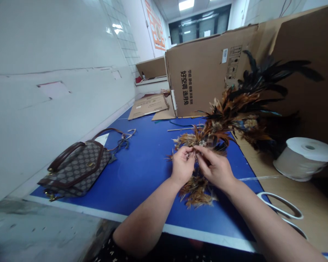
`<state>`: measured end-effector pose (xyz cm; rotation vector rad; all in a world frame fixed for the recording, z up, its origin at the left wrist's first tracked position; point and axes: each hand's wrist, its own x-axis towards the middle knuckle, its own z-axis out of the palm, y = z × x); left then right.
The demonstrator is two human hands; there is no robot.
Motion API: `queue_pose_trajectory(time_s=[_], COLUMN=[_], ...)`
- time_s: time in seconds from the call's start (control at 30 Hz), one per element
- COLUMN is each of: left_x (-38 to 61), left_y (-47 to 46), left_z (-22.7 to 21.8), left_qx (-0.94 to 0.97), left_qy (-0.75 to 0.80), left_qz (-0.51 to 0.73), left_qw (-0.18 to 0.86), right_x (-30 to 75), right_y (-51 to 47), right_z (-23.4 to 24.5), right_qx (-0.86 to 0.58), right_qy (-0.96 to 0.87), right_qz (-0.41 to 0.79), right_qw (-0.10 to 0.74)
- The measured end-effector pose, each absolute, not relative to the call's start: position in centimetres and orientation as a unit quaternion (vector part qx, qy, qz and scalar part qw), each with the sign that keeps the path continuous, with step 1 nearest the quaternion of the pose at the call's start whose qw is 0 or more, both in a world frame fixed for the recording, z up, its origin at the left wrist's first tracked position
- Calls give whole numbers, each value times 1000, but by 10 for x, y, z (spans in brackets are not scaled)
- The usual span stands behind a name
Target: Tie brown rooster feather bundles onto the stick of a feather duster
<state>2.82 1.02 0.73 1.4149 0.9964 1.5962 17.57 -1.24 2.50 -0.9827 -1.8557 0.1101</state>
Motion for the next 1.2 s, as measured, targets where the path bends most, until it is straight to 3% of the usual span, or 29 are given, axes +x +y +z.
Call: queue_pose_trajectory(time_s=[0.27, 0.5, 0.73, 0.93, 1.2], left_x=[27, 35, 33, 33, 29], left_y=[3, 1, 4, 4, 2], left_z=[13, 22, 24, 22, 11], left_qx=[572, 483, 454, 474, 562], left_qy=[405, 382, 378, 376, 416], left_qz=[593, 599, 618, 613, 578], left_qw=[396, 511, 519, 509, 420], right_x=[181, 174, 172, 170, 186], right_y=[-10, -9, -17, -20, -3], right_z=[37, 28, 28, 29, 27], right_qx=[-475, -520, -522, -441, -426], right_qy=[-775, -678, -623, -716, -786], right_qz=[-8, 14, 85, 95, 67], right_qw=[417, 519, 576, 532, 444])
